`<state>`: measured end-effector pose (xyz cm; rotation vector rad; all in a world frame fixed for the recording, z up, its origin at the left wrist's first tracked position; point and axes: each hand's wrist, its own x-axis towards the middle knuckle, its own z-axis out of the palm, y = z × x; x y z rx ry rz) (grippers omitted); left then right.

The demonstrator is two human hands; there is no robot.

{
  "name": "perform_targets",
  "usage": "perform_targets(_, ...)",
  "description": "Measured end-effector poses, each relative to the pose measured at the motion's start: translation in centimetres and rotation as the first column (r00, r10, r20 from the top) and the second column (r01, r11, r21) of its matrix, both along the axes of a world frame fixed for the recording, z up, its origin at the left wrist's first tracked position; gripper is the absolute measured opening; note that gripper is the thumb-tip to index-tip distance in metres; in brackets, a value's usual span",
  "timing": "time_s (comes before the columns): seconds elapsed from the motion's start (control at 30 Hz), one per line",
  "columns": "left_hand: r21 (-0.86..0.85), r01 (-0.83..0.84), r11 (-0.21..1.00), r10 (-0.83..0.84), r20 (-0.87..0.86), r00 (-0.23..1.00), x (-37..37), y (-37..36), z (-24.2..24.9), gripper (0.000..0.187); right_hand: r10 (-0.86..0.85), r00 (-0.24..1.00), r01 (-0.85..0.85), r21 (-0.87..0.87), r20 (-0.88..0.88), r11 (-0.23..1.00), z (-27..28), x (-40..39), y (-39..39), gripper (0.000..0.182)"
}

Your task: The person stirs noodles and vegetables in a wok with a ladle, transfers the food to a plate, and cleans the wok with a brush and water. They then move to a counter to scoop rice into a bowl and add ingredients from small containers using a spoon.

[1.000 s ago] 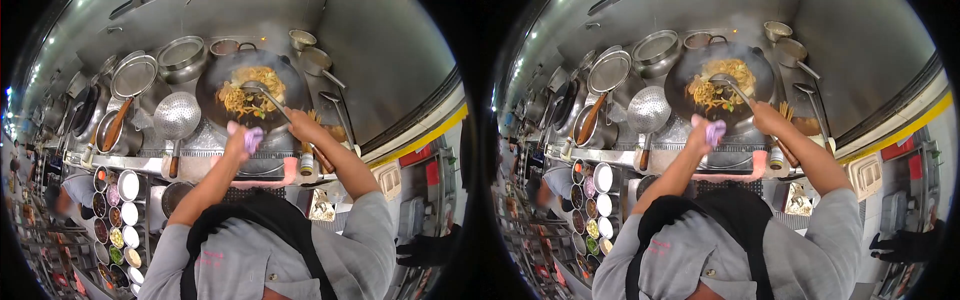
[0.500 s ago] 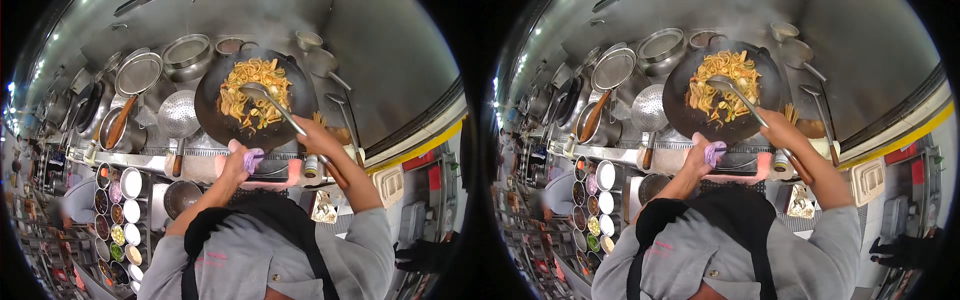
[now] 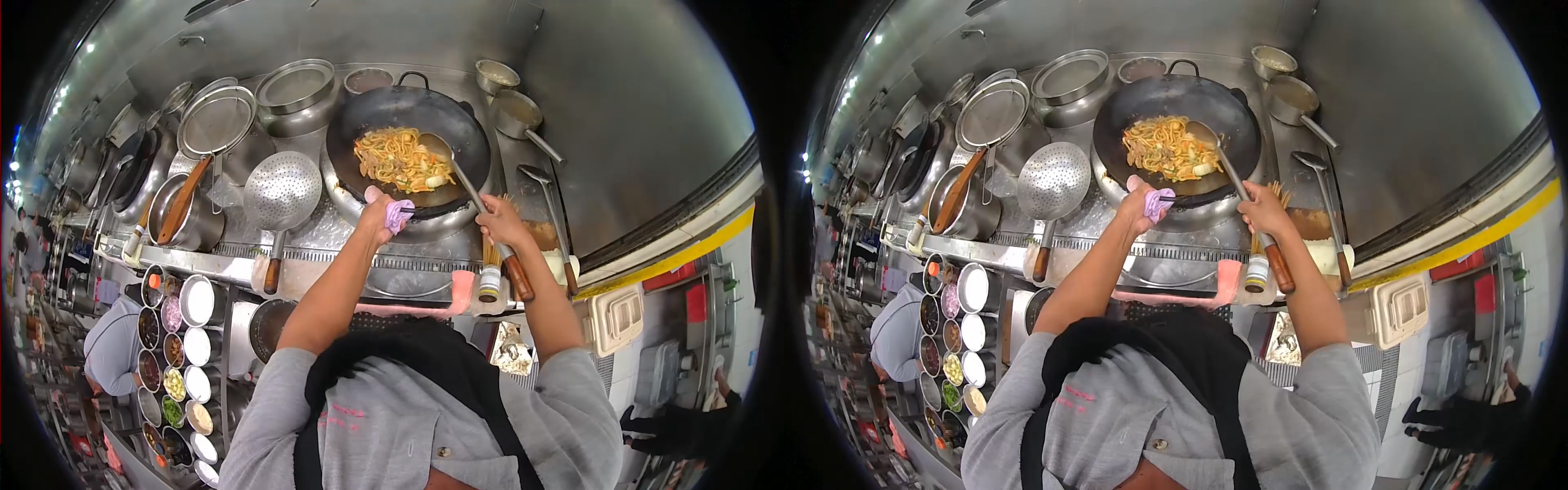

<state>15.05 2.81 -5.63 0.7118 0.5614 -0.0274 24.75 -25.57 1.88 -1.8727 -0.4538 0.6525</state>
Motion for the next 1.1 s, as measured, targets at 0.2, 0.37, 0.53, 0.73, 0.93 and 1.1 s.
perform_targets(0.2,-0.011,0.05,0.999,-0.05,0.004,0.999,-0.1,0.5,-0.2,0.02,0.21,0.741,-0.018,-0.294,0.638,0.956,2.3,3.5,4.6,0.063)
perform_targets(0.37,0.0,0.005,1.0,-0.005,0.008,1.0,-0.2,0.4,-0.1,0.02,0.414,0.526,-0.197,-0.367,0.743,0.909,1.4,6.1,10.9,0.063)
perform_targets(0.53,0.034,0.005,0.999,-0.005,0.018,1.0,-0.3,0.4,-0.3,0.016,0.549,0.543,-0.124,-0.586,0.636,0.801,2.5,4.9,10.1,0.062)
perform_targets(0.73,-0.09,-0.066,0.994,0.072,0.068,0.995,-1.3,-0.3,1.8,0.022,0.477,0.571,-0.072,-0.538,0.668,0.84,4.9,3.0,0.5,0.062)
perform_targets(0.93,-0.207,-0.007,0.978,0.043,0.17,0.985,-2.2,0.6,0.9,0.034,0.281,0.704,-0.14,-0.26,0.652,0.955,4.4,1.0,-3.4,0.059)
perform_targets(1.1,-0.182,-0.126,0.975,0.135,0.037,0.99,-1.2,-1.3,3.2,0.024,0.154,0.965,-0.122,-0.157,0.212,0.98,6.5,-1.4,-2.9,0.063)
